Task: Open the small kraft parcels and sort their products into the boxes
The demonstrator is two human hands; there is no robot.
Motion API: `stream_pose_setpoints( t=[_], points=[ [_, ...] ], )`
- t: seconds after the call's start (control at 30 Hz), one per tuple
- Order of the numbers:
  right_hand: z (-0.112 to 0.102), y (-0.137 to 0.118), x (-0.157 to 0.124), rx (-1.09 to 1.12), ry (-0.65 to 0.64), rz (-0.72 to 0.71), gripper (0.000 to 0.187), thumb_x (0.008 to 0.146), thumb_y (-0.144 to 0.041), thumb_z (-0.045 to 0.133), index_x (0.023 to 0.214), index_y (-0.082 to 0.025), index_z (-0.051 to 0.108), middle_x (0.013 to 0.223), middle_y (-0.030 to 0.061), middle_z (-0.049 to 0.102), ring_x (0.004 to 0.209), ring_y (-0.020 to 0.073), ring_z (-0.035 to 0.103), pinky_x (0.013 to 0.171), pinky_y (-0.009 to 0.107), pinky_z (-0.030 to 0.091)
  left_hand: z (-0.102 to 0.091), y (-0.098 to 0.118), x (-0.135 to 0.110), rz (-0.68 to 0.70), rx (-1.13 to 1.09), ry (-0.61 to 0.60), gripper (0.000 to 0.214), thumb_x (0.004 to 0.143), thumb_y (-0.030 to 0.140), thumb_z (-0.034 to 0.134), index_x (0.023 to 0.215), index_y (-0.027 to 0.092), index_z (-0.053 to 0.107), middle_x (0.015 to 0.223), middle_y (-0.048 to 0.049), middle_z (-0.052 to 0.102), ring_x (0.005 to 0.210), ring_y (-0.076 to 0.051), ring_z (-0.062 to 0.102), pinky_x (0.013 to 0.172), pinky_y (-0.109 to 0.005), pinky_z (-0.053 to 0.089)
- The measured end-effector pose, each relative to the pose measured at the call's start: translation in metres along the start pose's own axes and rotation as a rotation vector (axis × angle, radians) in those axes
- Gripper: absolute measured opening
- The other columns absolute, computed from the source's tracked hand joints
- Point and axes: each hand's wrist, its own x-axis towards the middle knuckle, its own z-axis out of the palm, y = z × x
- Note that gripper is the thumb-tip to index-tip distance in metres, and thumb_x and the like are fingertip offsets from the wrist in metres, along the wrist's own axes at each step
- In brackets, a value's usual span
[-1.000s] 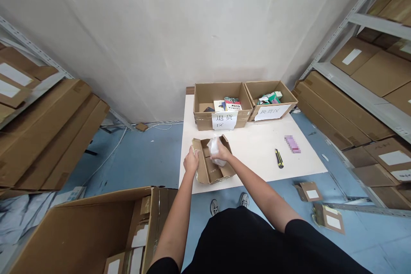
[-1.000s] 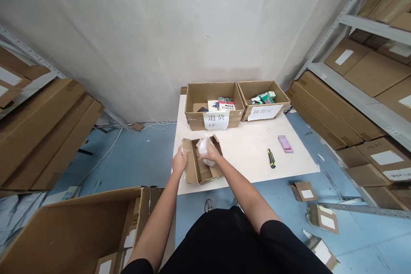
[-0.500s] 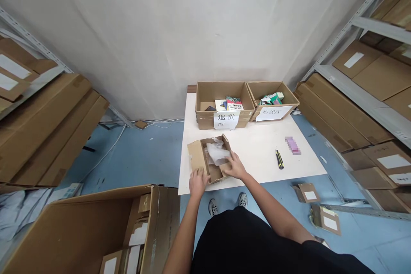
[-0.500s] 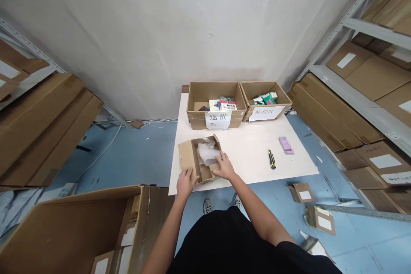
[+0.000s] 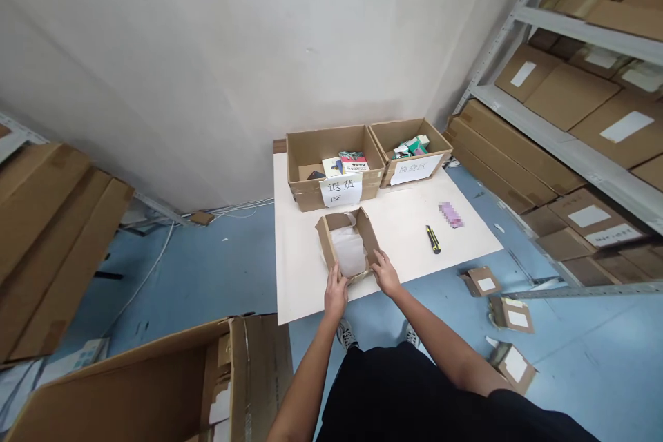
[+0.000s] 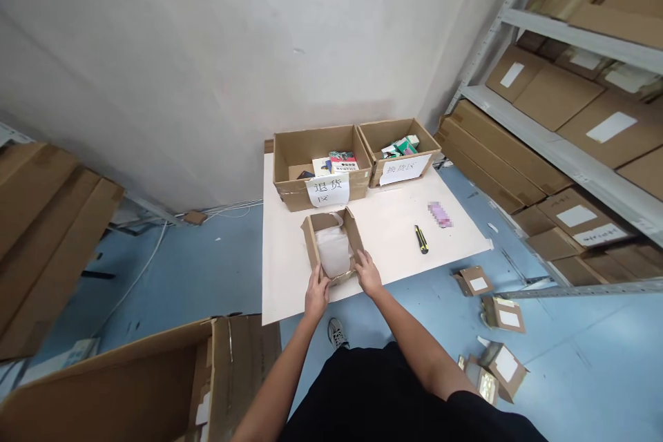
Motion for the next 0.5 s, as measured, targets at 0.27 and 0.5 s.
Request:
stream_pose_setpoints(
  t=[0.27, 0.5],
  points=[
    [-0.042, 0.074, -0.042, 0.099, 0.196, 0.063, 0.024, 0.097, -0.01, 0.055, 0.092, -0.021, 0.076, 0.166, 0.0077, 0.046, 0.157, 0.0268, 0.034, 0.121, 0.05, 0.045, 0.047, 0.077, 0.016, 0.153, 0.015, 0.007, 0.022, 0.098, 0.018, 0.051, 0.092, 0.023, 0.072, 0.165, -0.0043, 0.047, 0.154, -0.025, 0.042, 0.125, -0.048, 0.043],
    [-0.125, 0.173, -0.138, 0.059, 0.404, 0.231, 0.026, 0.097, -0.009, 0.052, 0.097, -0.021, 0.076, 0.168, 0.0089, 0.042, 0.159, 0.0298, 0.031, 0.121, 0.056, 0.045, 0.125, 0.207, 0.025, 0.34, 0.004, -0.104, 0.024, 0.1, 0.022, 0.052, 0.104, 0.026, 0.076, 0.164, -0.0063, 0.049, 0.156, -0.027, 0.04, 0.125, -0.054, 0.043]
  ],
)
